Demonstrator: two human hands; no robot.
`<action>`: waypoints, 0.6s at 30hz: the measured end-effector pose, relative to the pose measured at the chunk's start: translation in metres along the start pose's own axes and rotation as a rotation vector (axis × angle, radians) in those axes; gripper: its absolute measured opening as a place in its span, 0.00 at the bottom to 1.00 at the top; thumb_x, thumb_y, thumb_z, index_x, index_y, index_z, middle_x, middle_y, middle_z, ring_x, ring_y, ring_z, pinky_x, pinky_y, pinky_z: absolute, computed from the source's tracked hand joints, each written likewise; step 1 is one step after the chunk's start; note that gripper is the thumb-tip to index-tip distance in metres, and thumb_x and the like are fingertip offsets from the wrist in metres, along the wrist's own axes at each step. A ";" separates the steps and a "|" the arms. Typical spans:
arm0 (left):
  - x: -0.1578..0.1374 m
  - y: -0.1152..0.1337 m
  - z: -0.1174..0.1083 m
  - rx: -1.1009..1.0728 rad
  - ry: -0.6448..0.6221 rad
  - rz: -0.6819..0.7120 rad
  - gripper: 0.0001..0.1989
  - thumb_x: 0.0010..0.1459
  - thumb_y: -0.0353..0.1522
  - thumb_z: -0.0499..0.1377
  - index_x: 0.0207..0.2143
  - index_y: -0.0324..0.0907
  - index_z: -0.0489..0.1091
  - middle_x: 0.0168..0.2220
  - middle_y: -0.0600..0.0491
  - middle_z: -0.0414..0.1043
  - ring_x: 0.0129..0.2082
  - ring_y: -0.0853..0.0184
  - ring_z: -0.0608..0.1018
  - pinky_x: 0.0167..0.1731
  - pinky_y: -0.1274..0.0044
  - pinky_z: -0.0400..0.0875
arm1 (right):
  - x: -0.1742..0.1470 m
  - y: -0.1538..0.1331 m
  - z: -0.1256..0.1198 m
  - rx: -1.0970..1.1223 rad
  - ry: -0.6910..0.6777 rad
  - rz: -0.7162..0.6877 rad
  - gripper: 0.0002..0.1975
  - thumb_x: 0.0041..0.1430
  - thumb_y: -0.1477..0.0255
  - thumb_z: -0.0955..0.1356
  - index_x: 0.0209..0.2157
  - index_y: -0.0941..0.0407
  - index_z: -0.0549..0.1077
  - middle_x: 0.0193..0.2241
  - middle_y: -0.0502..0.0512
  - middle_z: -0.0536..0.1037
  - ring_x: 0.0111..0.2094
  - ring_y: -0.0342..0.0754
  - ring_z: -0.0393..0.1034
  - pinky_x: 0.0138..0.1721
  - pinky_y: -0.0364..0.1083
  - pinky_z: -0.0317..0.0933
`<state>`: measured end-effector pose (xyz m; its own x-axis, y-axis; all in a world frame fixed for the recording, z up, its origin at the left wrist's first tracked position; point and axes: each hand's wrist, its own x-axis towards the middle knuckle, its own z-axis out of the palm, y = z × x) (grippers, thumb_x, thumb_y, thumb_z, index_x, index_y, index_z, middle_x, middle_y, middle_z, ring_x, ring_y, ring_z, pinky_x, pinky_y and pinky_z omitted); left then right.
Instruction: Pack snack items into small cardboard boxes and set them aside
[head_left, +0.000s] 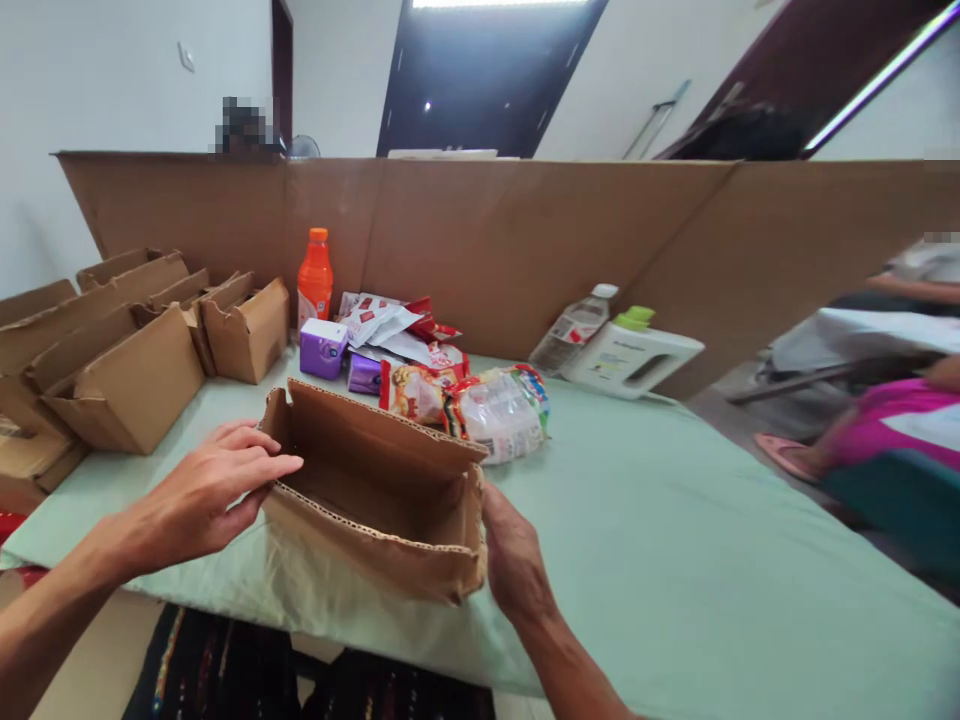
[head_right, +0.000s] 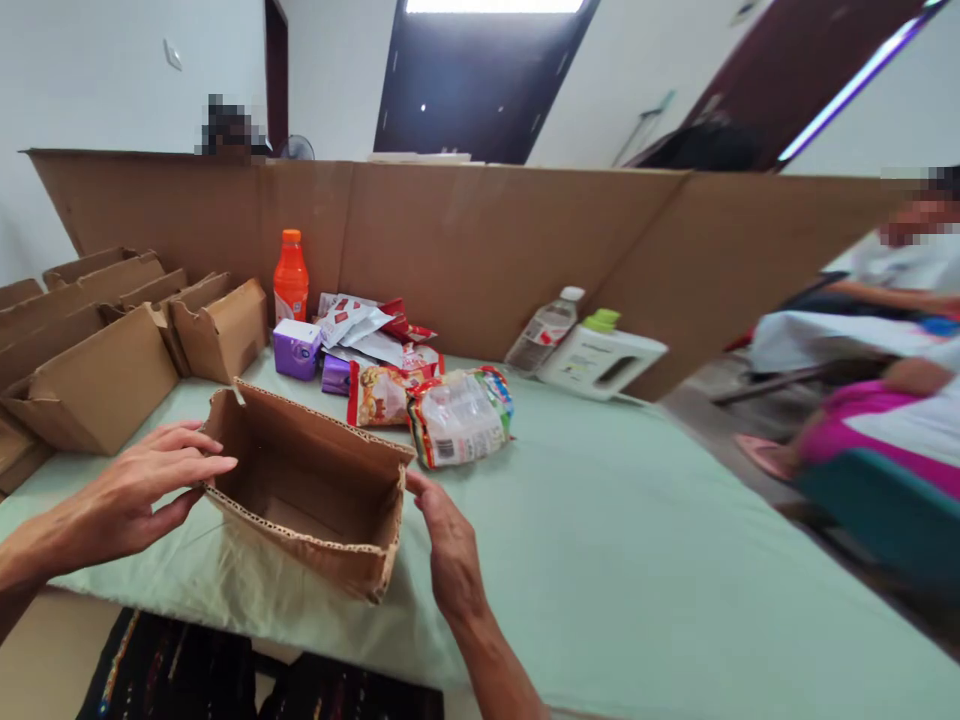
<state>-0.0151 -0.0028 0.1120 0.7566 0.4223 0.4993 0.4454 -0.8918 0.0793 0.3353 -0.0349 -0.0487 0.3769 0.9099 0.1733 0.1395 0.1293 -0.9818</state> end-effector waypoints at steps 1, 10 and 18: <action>0.001 0.004 0.002 0.004 -0.006 0.017 0.20 0.65 0.22 0.54 0.57 0.44 0.71 0.45 0.49 0.78 0.48 0.63 0.80 0.61 0.62 0.71 | -0.005 -0.009 0.004 0.064 -0.007 0.005 0.31 0.65 0.44 0.64 0.51 0.53 0.81 0.53 0.59 0.82 0.56 0.61 0.74 0.60 0.61 0.65; -0.053 -0.018 0.034 -0.278 0.228 -0.288 0.50 0.60 0.41 0.69 0.75 0.55 0.43 0.75 0.41 0.44 0.72 0.42 0.57 0.68 0.44 0.57 | -0.031 -0.018 0.020 0.281 -0.006 0.018 0.30 0.64 0.48 0.67 0.61 0.50 0.74 0.61 0.58 0.76 0.65 0.60 0.67 0.65 0.59 0.61; -0.035 -0.077 0.104 -0.800 -0.115 -0.434 0.73 0.43 0.71 0.61 0.76 0.46 0.28 0.77 0.36 0.38 0.74 0.35 0.49 0.67 0.46 0.57 | -0.025 -0.007 0.034 0.347 -0.040 0.062 0.31 0.63 0.51 0.69 0.63 0.49 0.72 0.58 0.58 0.78 0.64 0.58 0.68 0.65 0.58 0.60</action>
<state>-0.0261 0.0678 -0.0016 0.6624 0.7218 0.2007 0.2695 -0.4795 0.8351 0.2938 -0.0448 -0.0487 0.3380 0.9339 0.1166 -0.2047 0.1939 -0.9594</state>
